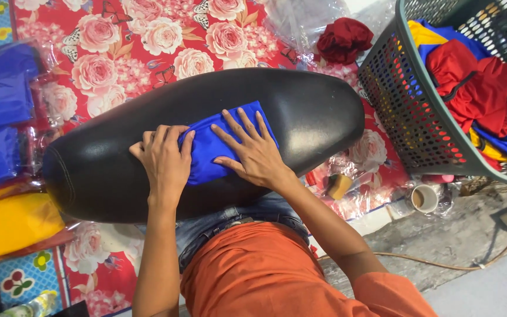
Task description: Fitting a blue elasticated fabric cover onto a black motorcycle seat by stretching and smoothing it.
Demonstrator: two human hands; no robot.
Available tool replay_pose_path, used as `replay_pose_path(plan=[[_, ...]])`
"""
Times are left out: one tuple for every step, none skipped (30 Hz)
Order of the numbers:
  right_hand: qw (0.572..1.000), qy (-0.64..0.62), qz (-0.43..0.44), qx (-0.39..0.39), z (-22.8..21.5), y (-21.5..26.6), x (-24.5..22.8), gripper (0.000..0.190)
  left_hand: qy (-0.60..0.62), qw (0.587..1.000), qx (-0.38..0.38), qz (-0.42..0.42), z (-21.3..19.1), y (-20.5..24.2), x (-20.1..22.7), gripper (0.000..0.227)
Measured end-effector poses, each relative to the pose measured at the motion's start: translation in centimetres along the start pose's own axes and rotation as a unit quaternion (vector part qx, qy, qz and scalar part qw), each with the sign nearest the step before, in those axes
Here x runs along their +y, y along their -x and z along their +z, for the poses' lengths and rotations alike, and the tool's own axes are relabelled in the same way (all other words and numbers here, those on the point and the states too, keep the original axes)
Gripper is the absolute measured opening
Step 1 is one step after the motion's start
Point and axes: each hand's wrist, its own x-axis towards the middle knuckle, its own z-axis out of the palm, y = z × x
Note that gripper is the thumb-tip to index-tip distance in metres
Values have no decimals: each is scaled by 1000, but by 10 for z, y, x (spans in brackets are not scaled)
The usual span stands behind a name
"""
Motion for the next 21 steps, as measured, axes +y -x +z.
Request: replay_pose_path(plan=[[1000, -1, 6, -16, 3, -3, 1, 70, -2, 1000, -2, -3, -2, -3, 0, 14], [1000, -3, 5, -14, 5, -2, 2, 70, -5, 1000, -2, -2, -11, -7, 4, 14], [1000, 15, 8, -21, 8, -1, 3, 71, 30, 998, -31, -34, -21, -11, 8, 21], [999, 34, 11, -29, 10, -1, 3, 72, 65, 994, -61, -67, -30, -15, 12, 30], [999, 31, 13, -27, 11, -1, 2, 72, 63, 994, -62, -65, -32, -19, 4, 30], [999, 29, 16, -33, 12, 0, 2, 73, 49, 987, -124, -89, -34, -23, -4, 42], [999, 27, 21, -39, 12, 1, 2, 73, 36, 976, -185, -112, -35, -27, -10, 54], [999, 26, 24, -38, 13, 2, 2, 73, 35, 976, -187, -109, -42, -32, -8, 54], [999, 24, 22, -34, 13, 1, 2, 74, 6, 962, -250, -106, -48, -40, -7, 59], [999, 23, 20, -30, 13, 1, 3, 74, -24, 945, -311, -103, -54, -48, -4, 64], [999, 22, 27, -26, 15, 1, 3, 74, -28, 945, -313, -95, -53, -53, -3, 64], [999, 24, 20, -19, 16, 2, 4, 73, -54, 929, -352, -95, -51, -59, -1, 65], [999, 27, 15, -11, 17, 3, 6, 72, -81, 912, -391, -92, -48, -65, 1, 66], [999, 27, 25, -6, 17, 2, 4, 72, -83, 912, -393, -82, -50, -66, -2, 66], [1000, 17, 19, 8, 16, 3, 4, 68, -62, 917, -386, -71, -49, -68, -3, 62], [1000, 7, 13, 23, 16, 4, 4, 63, -40, 922, -380, -60, -49, -69, -4, 59], [999, 11, 19, 25, 21, 4, 5, 63, -39, 922, -380, -53, -50, -65, -5, 59], [998, 12, 14, 54, 27, 3, 6, 54, 2, 931, -362, -55, -51, -61, -6, 59], [997, 12, 8, 82, 32, 3, 7, 45, 43, 937, -343, -59, -52, -57, -7, 59], [996, 15, 13, 84, 28, 4, 5, 45, 44, 937, -344, -53, -48, -55, -9, 59], [992, 13, 12, 121, 25, 6, 2, 32, 114, 935, -323, -94, -46, -48, -14, 48]])
